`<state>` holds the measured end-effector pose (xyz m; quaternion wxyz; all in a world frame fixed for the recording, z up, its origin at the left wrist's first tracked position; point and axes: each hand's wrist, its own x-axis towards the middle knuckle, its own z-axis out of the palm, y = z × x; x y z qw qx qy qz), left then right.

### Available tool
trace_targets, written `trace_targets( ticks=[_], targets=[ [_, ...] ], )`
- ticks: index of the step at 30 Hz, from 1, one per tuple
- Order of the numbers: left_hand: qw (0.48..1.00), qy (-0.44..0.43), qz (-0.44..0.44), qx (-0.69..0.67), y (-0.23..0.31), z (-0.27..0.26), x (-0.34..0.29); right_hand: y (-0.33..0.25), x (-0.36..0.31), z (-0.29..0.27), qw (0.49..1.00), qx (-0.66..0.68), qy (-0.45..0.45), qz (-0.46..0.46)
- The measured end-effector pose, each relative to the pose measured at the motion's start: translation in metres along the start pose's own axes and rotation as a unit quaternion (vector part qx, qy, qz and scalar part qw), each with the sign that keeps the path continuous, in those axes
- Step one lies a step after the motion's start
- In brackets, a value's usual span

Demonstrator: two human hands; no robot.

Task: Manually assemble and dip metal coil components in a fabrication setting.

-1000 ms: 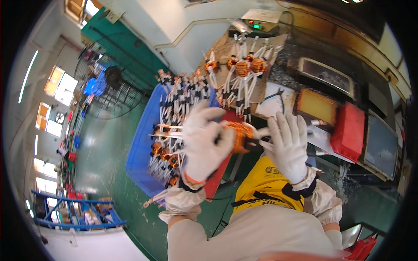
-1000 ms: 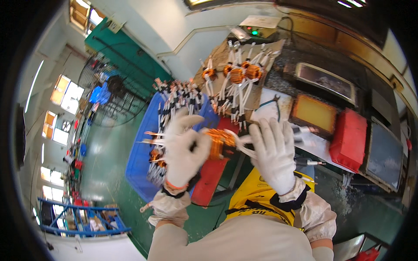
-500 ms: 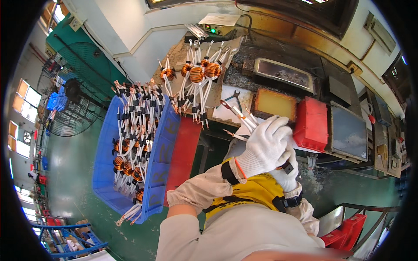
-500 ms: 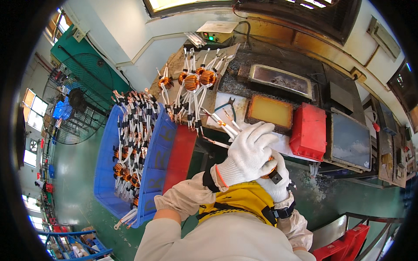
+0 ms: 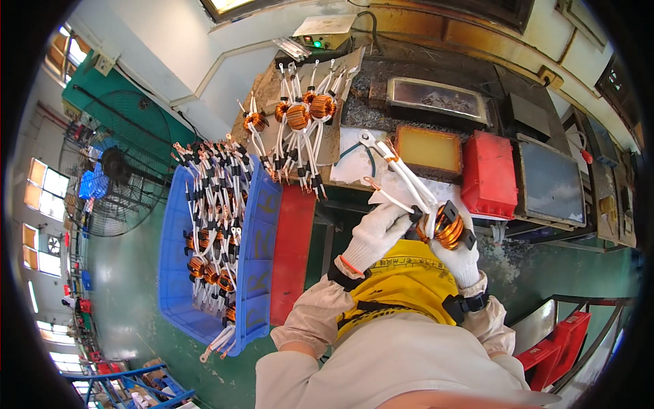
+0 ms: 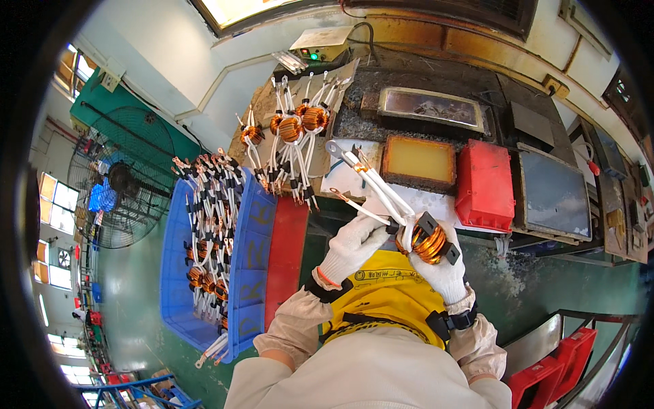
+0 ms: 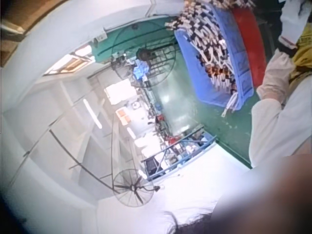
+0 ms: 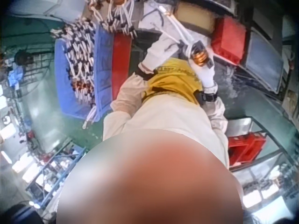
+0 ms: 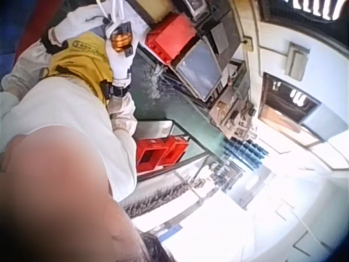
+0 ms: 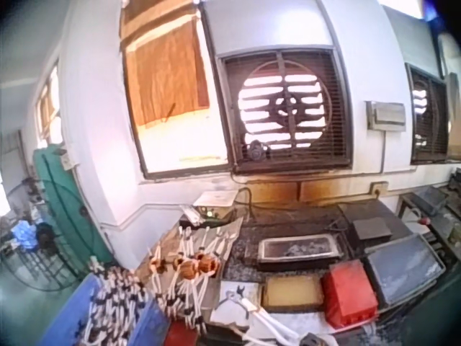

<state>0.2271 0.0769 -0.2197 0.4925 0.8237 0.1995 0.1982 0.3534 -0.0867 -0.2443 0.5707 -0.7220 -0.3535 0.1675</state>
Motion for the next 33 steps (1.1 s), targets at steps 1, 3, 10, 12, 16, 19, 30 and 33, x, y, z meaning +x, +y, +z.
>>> trace_targets(
  ticks=[1,3,10,12,16,19,30,33],
  targets=[
    [1.000,-0.001,0.001,0.001,-0.002,0.001,0.000,-0.002,0.000,0.001,1.000,-0.024,0.001,0.010],
    [0.997,0.021,0.053,0.045,-0.010,0.003,-0.002,-0.001,-0.002,-0.001,0.999,0.006,-0.006,0.037],
    [0.983,0.067,0.137,0.098,-0.028,0.024,-0.005,-0.002,-0.005,-0.004,0.980,0.157,-0.099,0.075],
    [0.997,0.015,0.070,-0.037,-0.032,0.027,-0.004,-0.001,-0.004,-0.003,0.962,0.226,-0.147,0.043],
    [0.964,-0.072,-0.087,-0.240,-0.046,0.028,-0.004,0.002,-0.001,-0.010,0.958,0.167,-0.209,0.100],
    [0.947,-0.079,-0.105,-0.292,-0.057,0.031,-0.001,0.012,-0.005,-0.010,0.953,0.204,-0.194,0.114],
    [0.958,-0.065,-0.047,-0.277,-0.023,0.026,0.009,0.000,-0.001,-0.035,0.991,0.019,-0.119,0.063],
    [0.885,-0.027,-0.147,-0.440,-0.012,0.045,0.004,0.004,-0.003,-0.042,0.994,0.009,-0.084,0.070]
  ],
)
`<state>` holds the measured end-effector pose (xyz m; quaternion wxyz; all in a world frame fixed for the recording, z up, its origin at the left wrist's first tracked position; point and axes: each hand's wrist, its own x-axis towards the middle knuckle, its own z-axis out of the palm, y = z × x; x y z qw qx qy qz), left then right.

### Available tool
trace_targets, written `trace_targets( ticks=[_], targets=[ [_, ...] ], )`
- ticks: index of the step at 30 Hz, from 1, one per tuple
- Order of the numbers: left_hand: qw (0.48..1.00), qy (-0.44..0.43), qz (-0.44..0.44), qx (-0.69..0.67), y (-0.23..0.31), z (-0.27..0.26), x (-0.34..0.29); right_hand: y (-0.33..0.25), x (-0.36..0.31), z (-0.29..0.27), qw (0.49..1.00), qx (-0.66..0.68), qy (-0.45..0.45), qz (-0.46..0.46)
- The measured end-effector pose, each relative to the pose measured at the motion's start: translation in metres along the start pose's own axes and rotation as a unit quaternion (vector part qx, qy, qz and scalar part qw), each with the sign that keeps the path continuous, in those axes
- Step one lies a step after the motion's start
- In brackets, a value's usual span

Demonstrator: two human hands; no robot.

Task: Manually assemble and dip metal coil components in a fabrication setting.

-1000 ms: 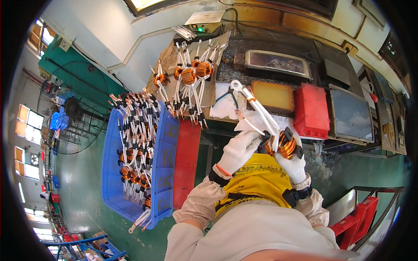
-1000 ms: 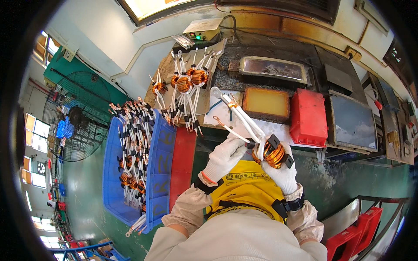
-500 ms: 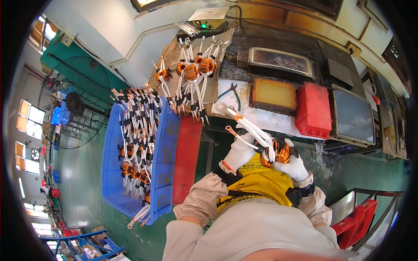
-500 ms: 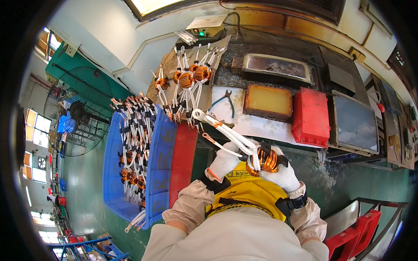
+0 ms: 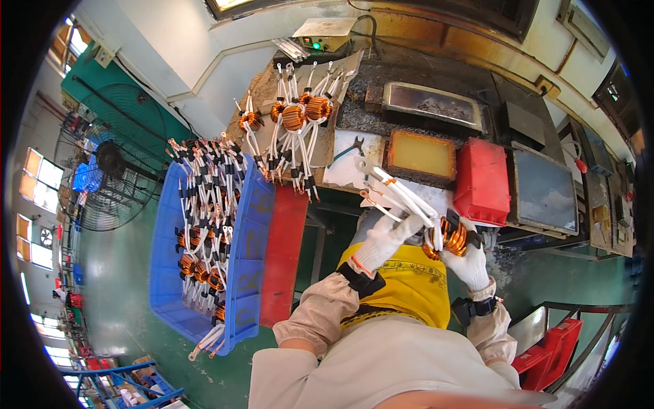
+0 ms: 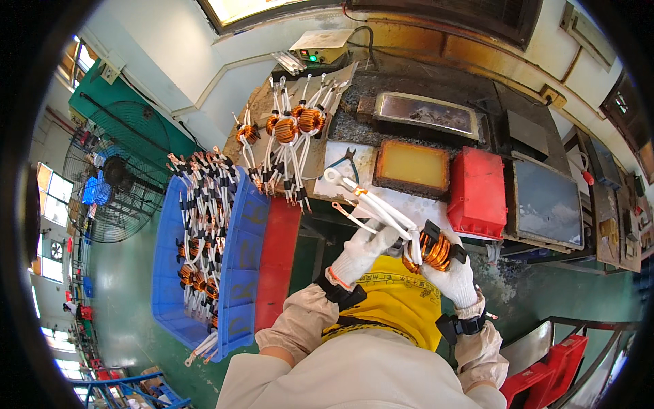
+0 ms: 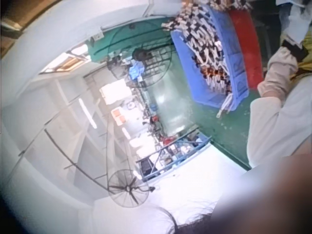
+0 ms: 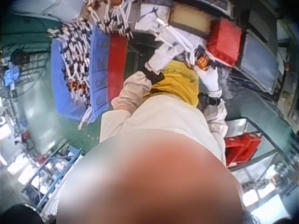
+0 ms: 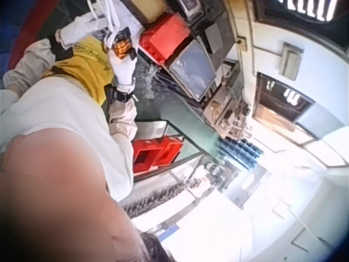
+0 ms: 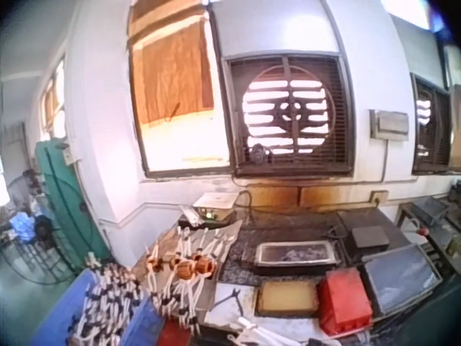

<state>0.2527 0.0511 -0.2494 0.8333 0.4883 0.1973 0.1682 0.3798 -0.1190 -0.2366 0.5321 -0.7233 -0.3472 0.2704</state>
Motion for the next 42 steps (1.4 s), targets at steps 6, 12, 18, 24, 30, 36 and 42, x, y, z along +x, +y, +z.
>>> trace_targets(
  ticks=[6,12,18,24,30,36,42],
  targets=[
    [0.936,-0.060,-0.013,-0.346,-0.034,0.018,0.017,0.030,0.003,-0.013,0.996,-0.022,0.082,-0.031],
    [0.951,-0.023,-0.035,-0.307,-0.019,0.004,0.038,0.022,0.004,-0.034,0.996,-0.021,0.075,-0.034],
    [0.879,-0.051,-0.106,-0.461,-0.047,0.012,0.058,0.022,0.028,-0.066,0.988,-0.069,0.112,-0.075],
    [0.940,-0.095,-0.035,0.327,-0.021,0.034,0.053,0.035,0.073,-0.111,0.936,-0.283,0.180,-0.111],
    [0.717,0.044,0.348,0.603,-0.011,0.088,0.111,0.052,0.098,-0.127,0.916,-0.346,0.165,-0.122],
    [0.557,0.121,0.436,0.697,-0.049,0.097,0.187,0.050,0.110,-0.118,0.948,-0.266,0.149,-0.088],
    [0.534,0.137,0.356,0.754,-0.064,0.102,0.195,0.052,0.119,-0.118,0.945,-0.266,0.144,-0.124]
  ],
)
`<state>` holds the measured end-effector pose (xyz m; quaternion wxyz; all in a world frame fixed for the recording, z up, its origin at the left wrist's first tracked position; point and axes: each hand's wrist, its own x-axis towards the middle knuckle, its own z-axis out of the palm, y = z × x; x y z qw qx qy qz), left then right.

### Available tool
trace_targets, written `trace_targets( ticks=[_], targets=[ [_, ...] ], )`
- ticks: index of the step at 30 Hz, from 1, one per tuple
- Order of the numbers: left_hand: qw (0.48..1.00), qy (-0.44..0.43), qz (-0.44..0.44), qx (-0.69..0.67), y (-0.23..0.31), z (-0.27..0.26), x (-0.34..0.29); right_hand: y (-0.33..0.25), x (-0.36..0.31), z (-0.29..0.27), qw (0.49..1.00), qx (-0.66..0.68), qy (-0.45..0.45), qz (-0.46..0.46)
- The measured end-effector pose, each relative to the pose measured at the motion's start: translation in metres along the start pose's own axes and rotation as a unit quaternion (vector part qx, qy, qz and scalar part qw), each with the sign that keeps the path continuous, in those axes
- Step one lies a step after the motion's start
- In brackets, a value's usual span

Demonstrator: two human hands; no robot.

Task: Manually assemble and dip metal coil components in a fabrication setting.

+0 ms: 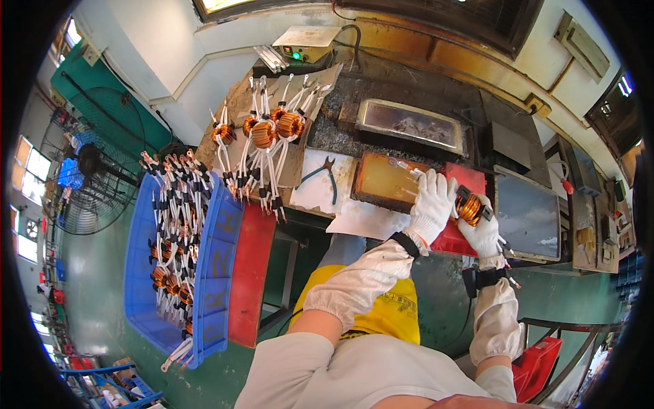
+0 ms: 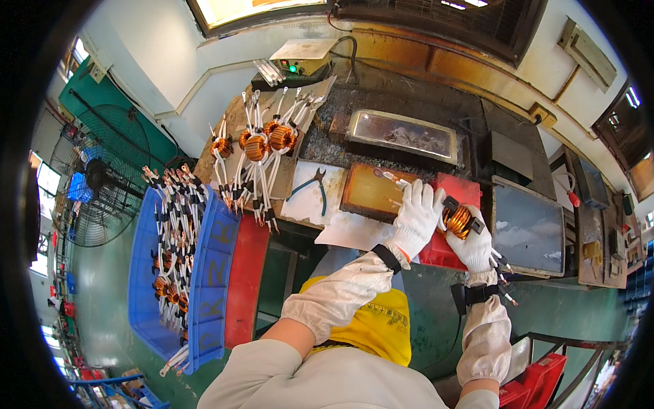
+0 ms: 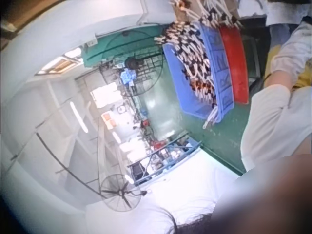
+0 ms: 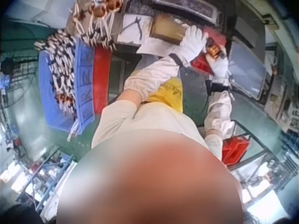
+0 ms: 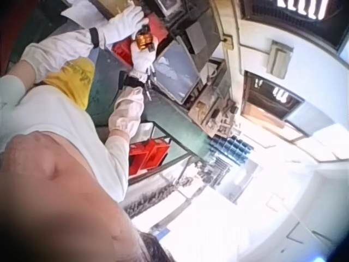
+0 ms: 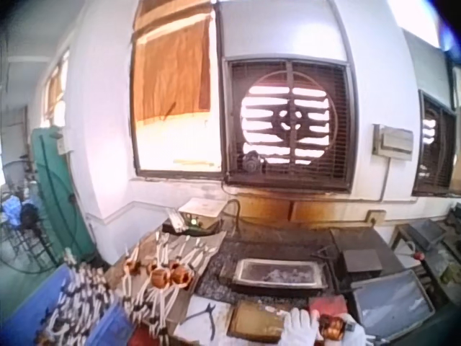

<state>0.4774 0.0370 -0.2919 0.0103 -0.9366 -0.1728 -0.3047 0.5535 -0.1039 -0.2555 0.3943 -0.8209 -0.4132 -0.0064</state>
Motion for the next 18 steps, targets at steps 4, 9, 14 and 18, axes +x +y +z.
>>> trace_targets(
  ticks=[4,9,14,18],
  targets=[
    [1.000,0.001,-0.012,-0.013,-0.004,0.005,0.004,-0.006,0.000,0.002,0.999,-0.035,0.029,0.001],
    [0.999,0.006,-0.029,-0.026,-0.004,0.012,0.001,-0.015,0.000,0.004,0.998,-0.047,0.034,0.008],
    [0.998,0.014,-0.035,-0.043,-0.004,0.015,-0.001,-0.014,-0.001,0.007,0.997,-0.066,0.045,0.021],
    [0.998,0.002,-0.041,-0.038,-0.006,0.018,-0.002,-0.023,0.001,0.005,0.996,-0.069,0.028,0.046]
  ],
)
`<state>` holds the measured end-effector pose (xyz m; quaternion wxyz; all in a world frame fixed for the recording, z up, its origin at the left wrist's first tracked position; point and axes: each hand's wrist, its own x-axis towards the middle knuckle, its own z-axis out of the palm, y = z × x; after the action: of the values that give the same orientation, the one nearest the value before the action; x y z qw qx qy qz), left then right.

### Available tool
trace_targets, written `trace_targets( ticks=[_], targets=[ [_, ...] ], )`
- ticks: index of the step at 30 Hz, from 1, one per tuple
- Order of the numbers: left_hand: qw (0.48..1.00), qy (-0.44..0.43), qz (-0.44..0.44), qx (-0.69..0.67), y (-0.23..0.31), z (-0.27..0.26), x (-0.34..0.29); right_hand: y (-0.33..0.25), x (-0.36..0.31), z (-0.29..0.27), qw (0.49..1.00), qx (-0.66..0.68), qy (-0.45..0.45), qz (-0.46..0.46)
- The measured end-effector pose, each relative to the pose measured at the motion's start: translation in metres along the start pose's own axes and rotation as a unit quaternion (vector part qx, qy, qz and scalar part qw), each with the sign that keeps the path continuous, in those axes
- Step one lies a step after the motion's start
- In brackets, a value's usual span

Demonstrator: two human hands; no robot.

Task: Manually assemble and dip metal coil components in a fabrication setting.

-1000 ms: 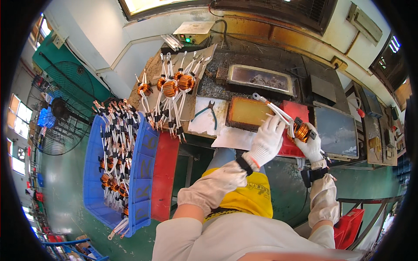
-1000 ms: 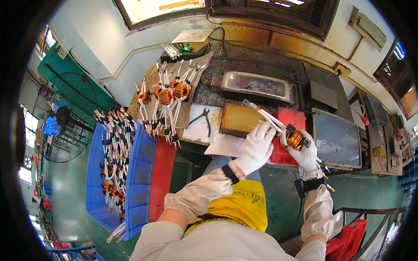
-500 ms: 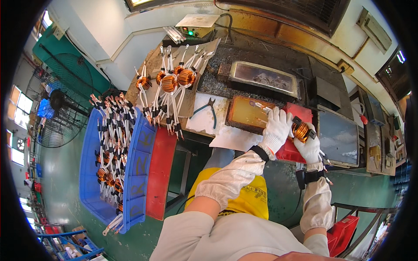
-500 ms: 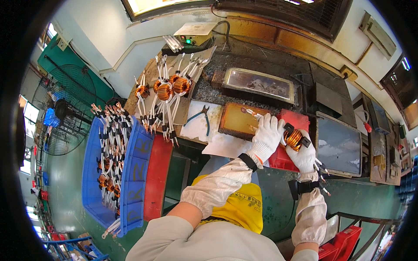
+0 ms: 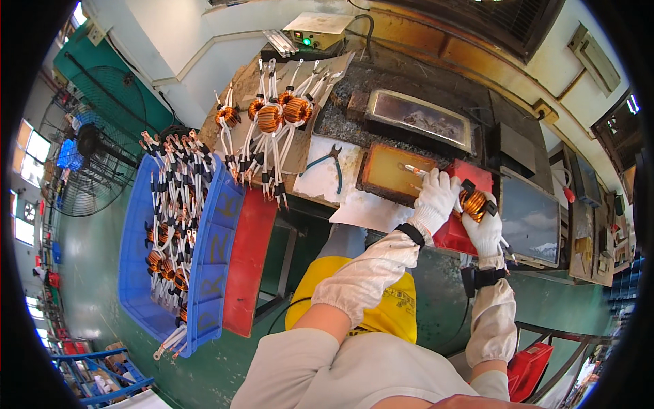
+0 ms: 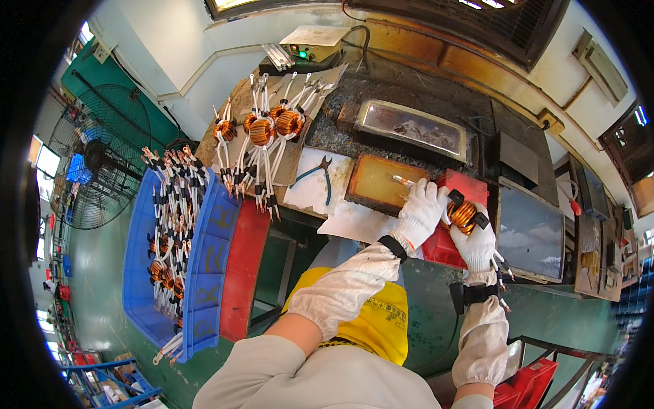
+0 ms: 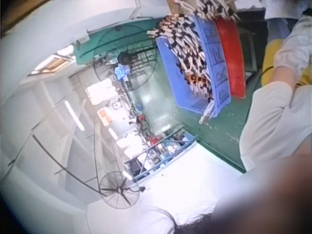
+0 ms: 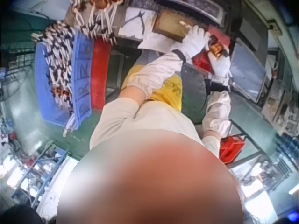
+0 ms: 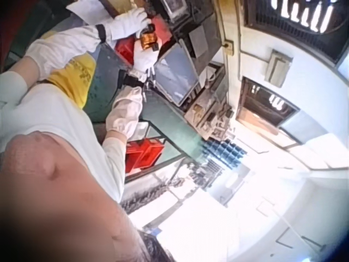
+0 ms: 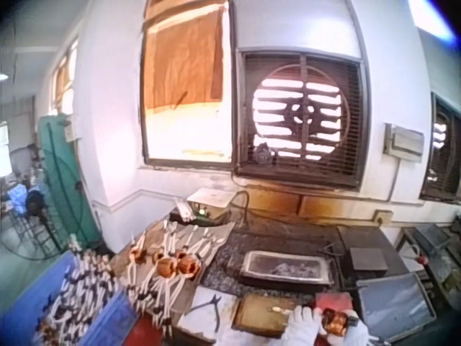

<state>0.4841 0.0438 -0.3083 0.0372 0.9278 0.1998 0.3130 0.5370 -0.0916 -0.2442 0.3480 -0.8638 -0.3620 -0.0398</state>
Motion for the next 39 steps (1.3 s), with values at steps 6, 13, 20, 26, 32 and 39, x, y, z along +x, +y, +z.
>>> trace_targets(
  ticks=[6,13,20,26,32,39],
  targets=[
    [1.000,-0.012,0.002,-0.011,-0.001,-0.002,-0.001,0.001,0.000,0.000,1.000,0.005,0.009,-0.014],
    [1.000,-0.004,0.001,-0.008,-0.002,0.000,-0.002,0.000,0.001,0.000,1.000,-0.007,0.001,-0.013],
    [1.000,-0.025,-0.008,-0.014,-0.002,-0.001,-0.002,-0.001,0.002,0.000,0.999,-0.023,0.011,-0.029],
    [1.000,-0.012,-0.010,-0.013,-0.004,0.000,-0.002,-0.001,0.005,0.000,0.999,-0.029,-0.004,-0.015],
    [1.000,-0.012,-0.008,-0.024,-0.002,0.000,-0.001,0.008,0.003,0.002,0.999,-0.031,0.010,-0.027],
    [1.000,-0.017,-0.010,-0.015,0.001,-0.008,0.000,0.005,-0.002,0.002,1.000,-0.005,0.014,-0.020]
  ],
)
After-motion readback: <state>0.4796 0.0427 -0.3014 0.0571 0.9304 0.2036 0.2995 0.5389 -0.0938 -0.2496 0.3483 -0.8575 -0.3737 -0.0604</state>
